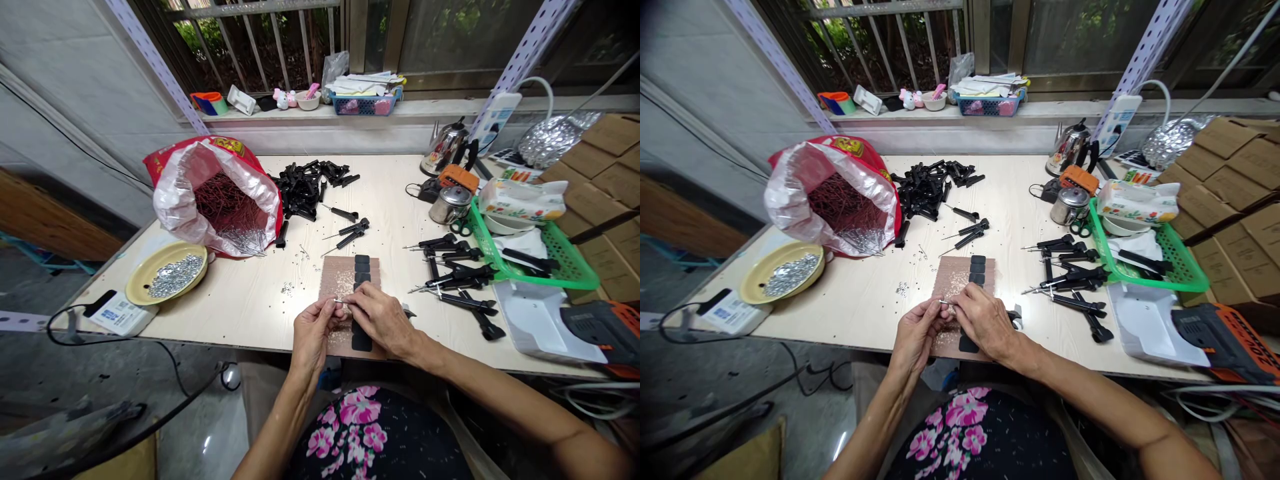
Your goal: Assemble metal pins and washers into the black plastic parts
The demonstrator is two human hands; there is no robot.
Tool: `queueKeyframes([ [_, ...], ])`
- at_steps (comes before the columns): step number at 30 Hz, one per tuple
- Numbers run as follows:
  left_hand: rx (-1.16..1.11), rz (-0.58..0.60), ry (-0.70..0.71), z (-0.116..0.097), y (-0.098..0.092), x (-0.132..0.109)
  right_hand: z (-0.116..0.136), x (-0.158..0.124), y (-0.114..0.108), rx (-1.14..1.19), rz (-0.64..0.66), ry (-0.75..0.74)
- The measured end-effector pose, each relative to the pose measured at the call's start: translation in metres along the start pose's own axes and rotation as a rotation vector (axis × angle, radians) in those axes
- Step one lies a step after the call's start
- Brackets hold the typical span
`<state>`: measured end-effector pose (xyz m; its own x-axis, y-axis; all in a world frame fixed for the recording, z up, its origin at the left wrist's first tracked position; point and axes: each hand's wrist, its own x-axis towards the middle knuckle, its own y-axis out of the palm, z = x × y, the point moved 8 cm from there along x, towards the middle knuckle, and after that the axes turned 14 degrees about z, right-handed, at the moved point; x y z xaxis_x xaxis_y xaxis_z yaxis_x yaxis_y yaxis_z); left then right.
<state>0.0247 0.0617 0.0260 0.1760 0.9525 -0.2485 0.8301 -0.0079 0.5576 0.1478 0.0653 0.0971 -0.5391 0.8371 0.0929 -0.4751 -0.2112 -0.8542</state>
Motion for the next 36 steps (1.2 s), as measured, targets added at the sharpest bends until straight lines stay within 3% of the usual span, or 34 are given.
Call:
queueKeyframes([
  [9, 0.193, -0.051, 0.042, -0.004, -0.009, 0.000, -0.002, -0.006, 0.002, -0.021, -0.015, 0.023],
  [18, 0.232, -0.047, 0.025, -0.003, -0.011, 0.000, -0.001, -0.007, 0.000, -0.077, -0.030, 0.021],
  [30, 0.430, -0.040, 0.040, -0.010, -0.012, -0.001, -0.014, -0.006, 0.007, 0.065, 0.010, 0.034],
  [36, 0.247, -0.059, 0.014, -0.003, -0.008, 0.000, 0.004, -0.008, 0.000, -0.232, -0.106, -0.020],
])
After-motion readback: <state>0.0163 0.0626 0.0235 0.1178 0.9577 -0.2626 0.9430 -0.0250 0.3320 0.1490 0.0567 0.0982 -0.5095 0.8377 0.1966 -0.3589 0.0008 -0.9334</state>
